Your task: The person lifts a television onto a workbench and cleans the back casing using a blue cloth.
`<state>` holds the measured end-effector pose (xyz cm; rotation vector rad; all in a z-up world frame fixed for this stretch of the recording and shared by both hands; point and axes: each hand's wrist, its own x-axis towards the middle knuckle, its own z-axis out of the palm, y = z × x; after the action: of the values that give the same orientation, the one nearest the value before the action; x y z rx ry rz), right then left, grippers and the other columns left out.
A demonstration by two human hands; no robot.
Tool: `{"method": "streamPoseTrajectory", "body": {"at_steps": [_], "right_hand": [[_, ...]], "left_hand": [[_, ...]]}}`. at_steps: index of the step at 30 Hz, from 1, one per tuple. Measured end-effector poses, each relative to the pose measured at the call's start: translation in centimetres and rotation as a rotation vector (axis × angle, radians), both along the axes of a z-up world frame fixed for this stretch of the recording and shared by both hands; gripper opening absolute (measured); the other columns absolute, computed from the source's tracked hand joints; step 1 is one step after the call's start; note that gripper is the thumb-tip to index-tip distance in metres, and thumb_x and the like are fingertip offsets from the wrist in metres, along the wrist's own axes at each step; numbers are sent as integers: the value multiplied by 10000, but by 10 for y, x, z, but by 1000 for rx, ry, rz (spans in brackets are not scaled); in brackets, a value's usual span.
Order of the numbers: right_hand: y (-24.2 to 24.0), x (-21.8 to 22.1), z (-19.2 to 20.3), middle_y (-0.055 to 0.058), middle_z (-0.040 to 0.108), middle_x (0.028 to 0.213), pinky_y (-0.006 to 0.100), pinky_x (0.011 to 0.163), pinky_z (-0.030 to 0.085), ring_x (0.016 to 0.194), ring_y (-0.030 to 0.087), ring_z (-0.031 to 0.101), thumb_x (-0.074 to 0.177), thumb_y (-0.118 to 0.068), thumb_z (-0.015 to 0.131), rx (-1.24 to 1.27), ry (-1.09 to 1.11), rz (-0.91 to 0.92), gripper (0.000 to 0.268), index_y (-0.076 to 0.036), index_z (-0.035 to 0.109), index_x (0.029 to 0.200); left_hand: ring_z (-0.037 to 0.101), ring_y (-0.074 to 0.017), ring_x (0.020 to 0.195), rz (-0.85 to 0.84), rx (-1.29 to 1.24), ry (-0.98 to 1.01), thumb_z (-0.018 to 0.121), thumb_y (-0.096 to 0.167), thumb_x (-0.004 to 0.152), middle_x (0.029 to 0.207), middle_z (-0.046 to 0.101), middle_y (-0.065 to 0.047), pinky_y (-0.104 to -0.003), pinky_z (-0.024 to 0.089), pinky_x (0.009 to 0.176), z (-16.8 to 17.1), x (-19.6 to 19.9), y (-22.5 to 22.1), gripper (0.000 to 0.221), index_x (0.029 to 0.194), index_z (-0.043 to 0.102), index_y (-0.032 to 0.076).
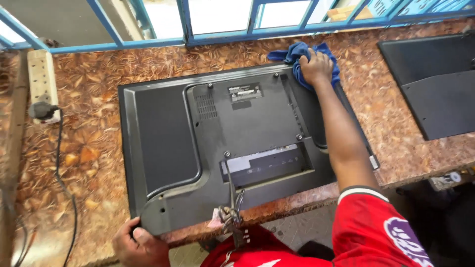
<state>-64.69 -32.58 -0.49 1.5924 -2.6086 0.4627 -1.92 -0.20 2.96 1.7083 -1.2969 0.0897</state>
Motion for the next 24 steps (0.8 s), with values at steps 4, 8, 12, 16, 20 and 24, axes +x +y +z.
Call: {"method": "streamPoseTrajectory", "body": {"at_steps": [4, 8, 12, 16, 20, 24], "right_hand": [[30, 33, 11, 236, 534, 1458, 604, 1141, 174, 1373, 418, 398, 1003, -509, 369, -71, -26, 126, 653, -110, 509, 1501], [82, 54, 18, 245, 333, 1598, 601, 1181, 168, 1503, 426, 252, 1049, -510, 377, -22, -90, 308, 615, -237, 329, 1598], [137, 52, 49, 235, 359, 1593, 489, 1229, 160, 1534, 384, 221, 1030, -550, 407, 65, -185, 506, 705, -148, 342, 1605], [122, 33, 76, 268, 345, 1501, 555, 1173, 235, 1428, 444, 295, 857, -703, 544, 100, -197, 307, 918, -168, 358, 1578], [81, 39, 107, 265, 8, 1679, 608, 1245, 141, 1554, 488, 76, 699, -861, 467, 134, -536, -101, 1216, -265, 29, 1663], [46, 47, 79, 110, 338, 1646, 581, 1165, 239, 1500, 377, 266, 874, -802, 385, 143, -231, -73, 897, -285, 342, 1606]], "left_hand": [[658, -345, 946, 20, -86, -14, 430, 259, 1071, 993, 719, -144, -446, 497, 796, -17, 6, -3, 402, 990, 727, 0], [639, -365, 960, 23, -5, -11, 413, 285, 1127, 1014, 698, -185, -466, 492, 797, -2, 4, 7, 449, 1025, 727, -20], [611, -393, 918, 43, 28, -68, 354, 335, 1180, 974, 656, -196, -497, 487, 826, -12, 5, 4, 530, 1022, 726, -8], [609, -379, 948, 47, 25, 9, 410, 271, 1088, 979, 668, -190, -491, 484, 835, -12, 6, 6, 425, 1002, 727, 1], [583, -349, 902, 122, 142, -17, 300, 457, 1152, 949, 642, -173, -457, 473, 784, -12, 4, -1, 631, 997, 717, 10], [577, -349, 918, 137, 124, 9, 271, 480, 1159, 939, 636, -178, -467, 470, 809, -18, 2, -1, 678, 977, 713, -1]]}}
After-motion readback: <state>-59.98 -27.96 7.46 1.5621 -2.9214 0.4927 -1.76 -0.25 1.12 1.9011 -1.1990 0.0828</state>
